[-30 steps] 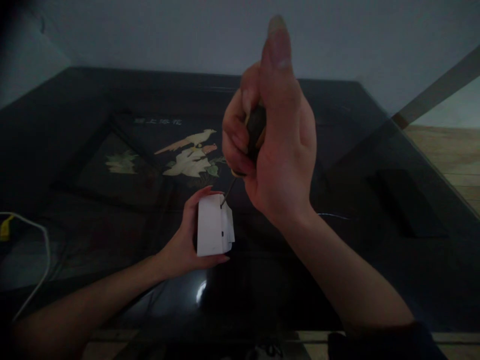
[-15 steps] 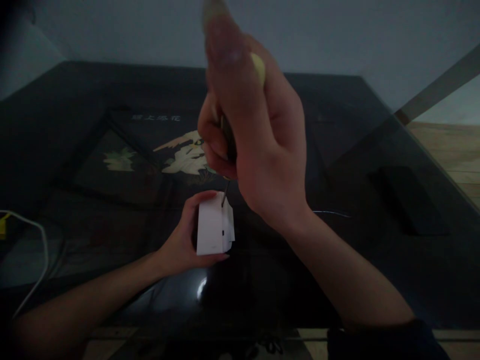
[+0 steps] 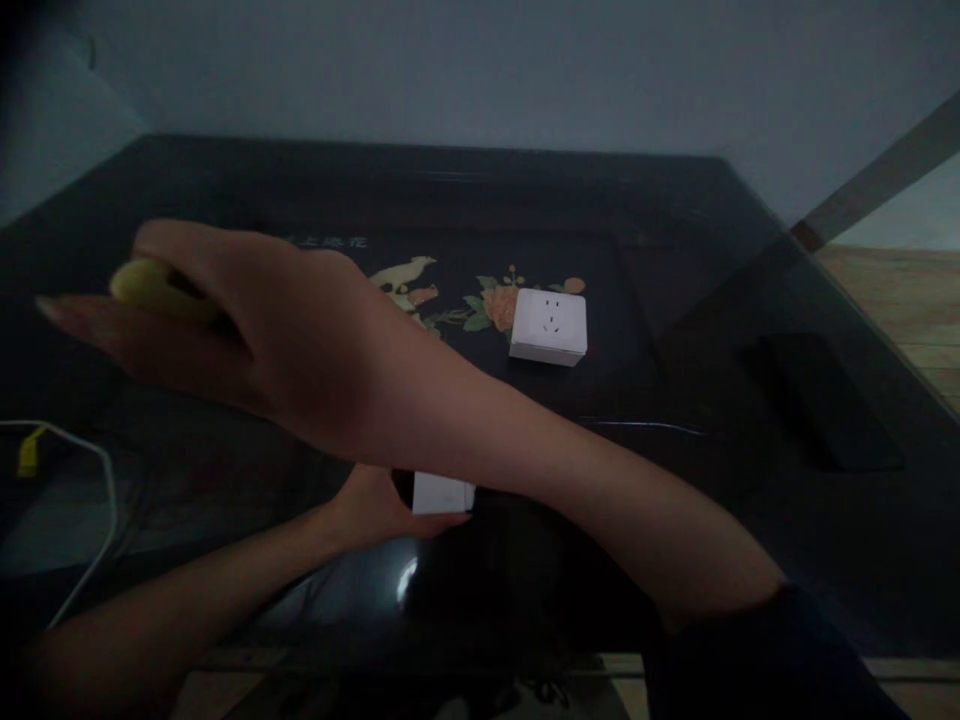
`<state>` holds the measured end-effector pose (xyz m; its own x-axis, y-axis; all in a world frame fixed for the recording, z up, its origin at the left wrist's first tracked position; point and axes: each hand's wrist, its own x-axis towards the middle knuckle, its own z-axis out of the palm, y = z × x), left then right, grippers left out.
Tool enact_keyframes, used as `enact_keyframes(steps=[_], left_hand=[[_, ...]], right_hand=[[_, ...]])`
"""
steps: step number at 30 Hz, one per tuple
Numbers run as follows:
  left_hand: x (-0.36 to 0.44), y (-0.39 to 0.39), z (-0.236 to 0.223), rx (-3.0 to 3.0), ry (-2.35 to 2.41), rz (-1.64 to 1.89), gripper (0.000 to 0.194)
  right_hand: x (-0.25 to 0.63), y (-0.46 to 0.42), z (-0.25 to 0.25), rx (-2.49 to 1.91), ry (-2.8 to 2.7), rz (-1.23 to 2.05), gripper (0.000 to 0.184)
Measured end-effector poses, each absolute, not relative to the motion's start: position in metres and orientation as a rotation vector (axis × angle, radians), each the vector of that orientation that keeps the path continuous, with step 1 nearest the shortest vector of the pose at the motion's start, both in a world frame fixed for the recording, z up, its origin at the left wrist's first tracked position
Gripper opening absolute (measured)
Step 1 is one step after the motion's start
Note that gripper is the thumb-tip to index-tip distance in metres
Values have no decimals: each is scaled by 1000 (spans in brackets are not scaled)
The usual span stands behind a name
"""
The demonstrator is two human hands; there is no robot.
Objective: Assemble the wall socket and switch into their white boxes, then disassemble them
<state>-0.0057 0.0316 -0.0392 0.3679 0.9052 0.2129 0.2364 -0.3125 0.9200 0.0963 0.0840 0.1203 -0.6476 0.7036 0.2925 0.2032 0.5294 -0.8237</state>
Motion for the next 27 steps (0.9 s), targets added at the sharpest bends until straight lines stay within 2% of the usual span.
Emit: enact_keyframes(steps=[9,16,27], left_hand=[[-5,26,-42,1792,1039,971,70],[-6,26,-46,1819,943,1037,85],[-4,26,-52,1853,890,1082,90]], right_hand=[[68,92,109,-851,-2489,790,46],[68,97,98,-836,-2540,727,43],[65,94,100,-972,-2581,679,44]])
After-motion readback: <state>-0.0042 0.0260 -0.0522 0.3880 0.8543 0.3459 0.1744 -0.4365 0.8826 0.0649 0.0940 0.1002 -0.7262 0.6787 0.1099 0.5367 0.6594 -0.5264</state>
